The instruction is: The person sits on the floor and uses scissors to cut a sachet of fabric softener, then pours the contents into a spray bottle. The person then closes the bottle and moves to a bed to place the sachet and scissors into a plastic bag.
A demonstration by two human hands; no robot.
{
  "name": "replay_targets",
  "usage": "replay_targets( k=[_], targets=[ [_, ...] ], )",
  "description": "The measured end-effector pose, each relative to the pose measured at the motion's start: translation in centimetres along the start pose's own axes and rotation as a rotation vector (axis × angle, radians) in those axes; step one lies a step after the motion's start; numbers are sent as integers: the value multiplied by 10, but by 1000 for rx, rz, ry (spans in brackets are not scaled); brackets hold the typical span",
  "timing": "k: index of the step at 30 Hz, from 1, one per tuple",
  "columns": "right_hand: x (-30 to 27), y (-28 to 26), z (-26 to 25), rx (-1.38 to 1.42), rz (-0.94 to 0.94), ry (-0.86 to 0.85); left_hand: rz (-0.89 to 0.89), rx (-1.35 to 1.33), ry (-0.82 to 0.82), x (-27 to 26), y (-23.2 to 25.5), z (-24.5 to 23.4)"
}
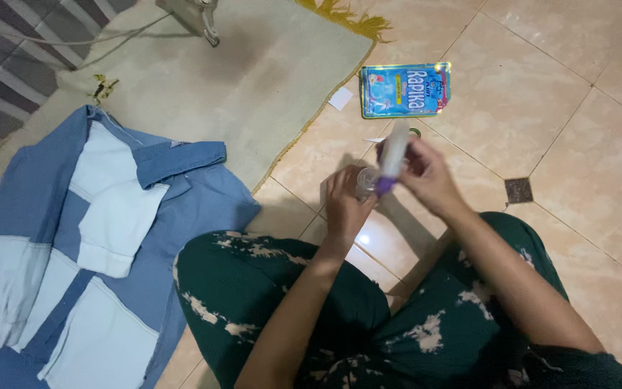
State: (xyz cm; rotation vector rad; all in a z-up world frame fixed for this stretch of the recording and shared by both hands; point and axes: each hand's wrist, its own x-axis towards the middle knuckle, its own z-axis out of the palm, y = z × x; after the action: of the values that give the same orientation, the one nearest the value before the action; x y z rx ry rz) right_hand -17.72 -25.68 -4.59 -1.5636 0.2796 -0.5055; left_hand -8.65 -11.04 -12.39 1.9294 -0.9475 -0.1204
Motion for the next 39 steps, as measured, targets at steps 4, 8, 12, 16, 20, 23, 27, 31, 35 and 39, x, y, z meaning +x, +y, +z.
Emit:
replay_targets(
  k=[4,8,12,16,20,23,27,31,35,39],
  targets=[
    [-11,34,0,57,170,-60,32,-45,21,2,0,2],
    [-4,23,-3,-24,17,-105,50,-64,33,6,4,-4],
    [4,-29,-15,-173,-37,-177,-131,-405,103,17,29,-21],
    [15,-59,-4,-303,-4,-78,52,-113,65,36,51,-45],
    [26,-73,12,-371,35,120,114,-153,70,46,76,-60],
    [28,-92,18,-399,-66,106,87,-240,28,49,93,-73],
    [25,-156,-3,-543,-499,-194,142,-233,-17,53,105,-99],
    [28,-221,-8,-1346,-537,-425,166,-204,-118,55,110,-116],
    [37,-260,13,-1693,-808,-606,200,-175,-111,44,119,-122],
    [47,-291,40,-1665,-504,-850,155,-132,-141,37,120,-116]
  ],
)
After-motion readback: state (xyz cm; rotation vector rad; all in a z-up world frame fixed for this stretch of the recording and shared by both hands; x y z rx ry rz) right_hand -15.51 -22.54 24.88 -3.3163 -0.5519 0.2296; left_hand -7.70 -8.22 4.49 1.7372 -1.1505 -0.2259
